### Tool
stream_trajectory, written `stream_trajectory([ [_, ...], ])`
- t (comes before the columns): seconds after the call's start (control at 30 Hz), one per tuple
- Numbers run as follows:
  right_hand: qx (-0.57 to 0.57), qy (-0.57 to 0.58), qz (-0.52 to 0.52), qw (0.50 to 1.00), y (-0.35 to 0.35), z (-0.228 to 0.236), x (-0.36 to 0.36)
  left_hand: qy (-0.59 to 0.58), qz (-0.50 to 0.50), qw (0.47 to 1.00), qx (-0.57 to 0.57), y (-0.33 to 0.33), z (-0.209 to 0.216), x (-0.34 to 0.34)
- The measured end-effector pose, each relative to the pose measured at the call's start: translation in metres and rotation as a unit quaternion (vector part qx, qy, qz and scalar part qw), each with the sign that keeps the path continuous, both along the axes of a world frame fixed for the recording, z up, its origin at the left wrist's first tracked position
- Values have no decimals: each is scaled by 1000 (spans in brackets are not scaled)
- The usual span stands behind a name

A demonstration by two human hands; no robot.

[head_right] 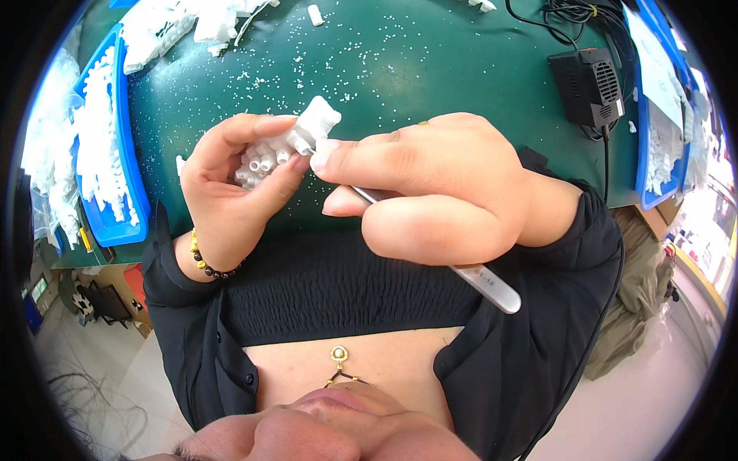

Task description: The person trims excess material from a white plastic part using tweezers, sets it down on the table, and picks up another plastic piece to trim it with the tweezers.

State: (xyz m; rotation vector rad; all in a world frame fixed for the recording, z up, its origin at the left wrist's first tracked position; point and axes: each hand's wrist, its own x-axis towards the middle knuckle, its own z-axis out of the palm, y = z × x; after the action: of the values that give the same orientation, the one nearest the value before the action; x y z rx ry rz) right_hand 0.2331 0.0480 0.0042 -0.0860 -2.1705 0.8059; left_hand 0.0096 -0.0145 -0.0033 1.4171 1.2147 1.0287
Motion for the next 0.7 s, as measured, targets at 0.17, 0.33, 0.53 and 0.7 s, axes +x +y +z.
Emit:
stream_trajectory([
  [0.17, 82, -8, -48, 995, -9, -1, -4, -18, -2, 1000, 5, 0, -3, 0],
  [0.33, 145, -3, -81, 986, -11, -2, -8, -20, 11, 1000, -14, -1, 0, 1],
  [0.53, 113, -3, -84, 990, -9, -7, -11, -28, 20, 999, -18, -1, -3, 1],
  [0.7, 31, 57, -79, 995, 0, -15, -10, -46, 20, 998, -32, 0, 0, 2],
])
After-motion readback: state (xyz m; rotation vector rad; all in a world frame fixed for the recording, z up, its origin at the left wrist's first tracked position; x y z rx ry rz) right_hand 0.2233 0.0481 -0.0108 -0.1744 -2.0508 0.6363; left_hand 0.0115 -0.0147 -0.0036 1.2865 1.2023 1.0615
